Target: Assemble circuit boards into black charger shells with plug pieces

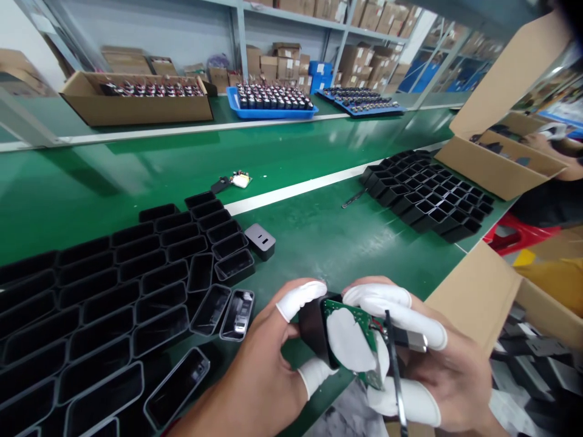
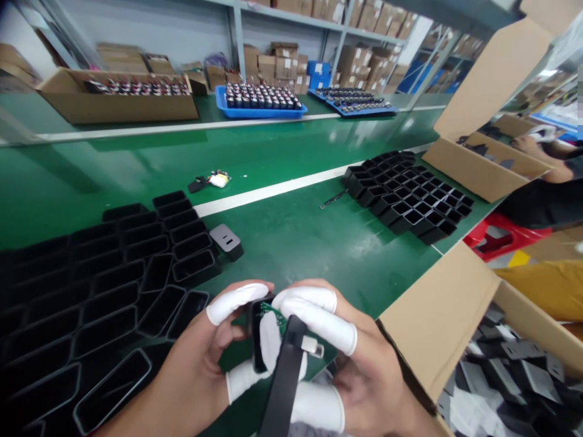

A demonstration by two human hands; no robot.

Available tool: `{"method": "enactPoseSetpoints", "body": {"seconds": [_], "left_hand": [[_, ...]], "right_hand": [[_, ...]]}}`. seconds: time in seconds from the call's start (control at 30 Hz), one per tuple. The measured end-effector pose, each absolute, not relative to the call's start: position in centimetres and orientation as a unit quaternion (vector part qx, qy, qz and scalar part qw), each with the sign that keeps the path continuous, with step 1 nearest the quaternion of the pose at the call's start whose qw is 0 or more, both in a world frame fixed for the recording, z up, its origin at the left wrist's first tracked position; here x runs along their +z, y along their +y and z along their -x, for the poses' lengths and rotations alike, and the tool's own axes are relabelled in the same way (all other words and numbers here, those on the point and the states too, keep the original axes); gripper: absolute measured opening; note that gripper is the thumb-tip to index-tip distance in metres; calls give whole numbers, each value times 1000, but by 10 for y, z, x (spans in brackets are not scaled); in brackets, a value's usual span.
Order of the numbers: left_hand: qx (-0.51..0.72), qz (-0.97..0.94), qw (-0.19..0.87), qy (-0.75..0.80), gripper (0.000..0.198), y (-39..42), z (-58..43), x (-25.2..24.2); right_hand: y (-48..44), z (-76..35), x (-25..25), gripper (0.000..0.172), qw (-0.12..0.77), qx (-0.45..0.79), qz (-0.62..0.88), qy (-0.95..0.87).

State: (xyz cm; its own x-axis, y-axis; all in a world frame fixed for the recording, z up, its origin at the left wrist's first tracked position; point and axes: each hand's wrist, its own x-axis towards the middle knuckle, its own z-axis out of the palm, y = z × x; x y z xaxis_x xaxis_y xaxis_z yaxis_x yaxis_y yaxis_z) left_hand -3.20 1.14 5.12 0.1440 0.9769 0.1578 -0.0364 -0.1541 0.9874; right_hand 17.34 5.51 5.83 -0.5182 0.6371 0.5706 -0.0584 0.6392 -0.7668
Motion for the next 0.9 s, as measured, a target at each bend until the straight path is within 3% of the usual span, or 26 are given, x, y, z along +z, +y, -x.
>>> {"method": "enactPoseSetpoints", "body": {"seconds": [0.2, 0.5, 0.77, 0.9], "left_hand": [[483, -576, 496, 435, 48, 12, 33, 53], [526, -529, 510, 428, 64, 8, 30, 39], [518, -425, 590, 451, 41, 8, 26, 55], [503, -421, 584, 477, 48, 7, 25, 57]], "right_hand": [[55, -175, 58, 67, 449, 378, 174, -790], [56, -176, 57, 65, 445, 362, 185, -798], [54, -175, 57, 70, 446, 356, 180, -801], [56, -175, 58, 70, 446, 349, 177, -805]]}}
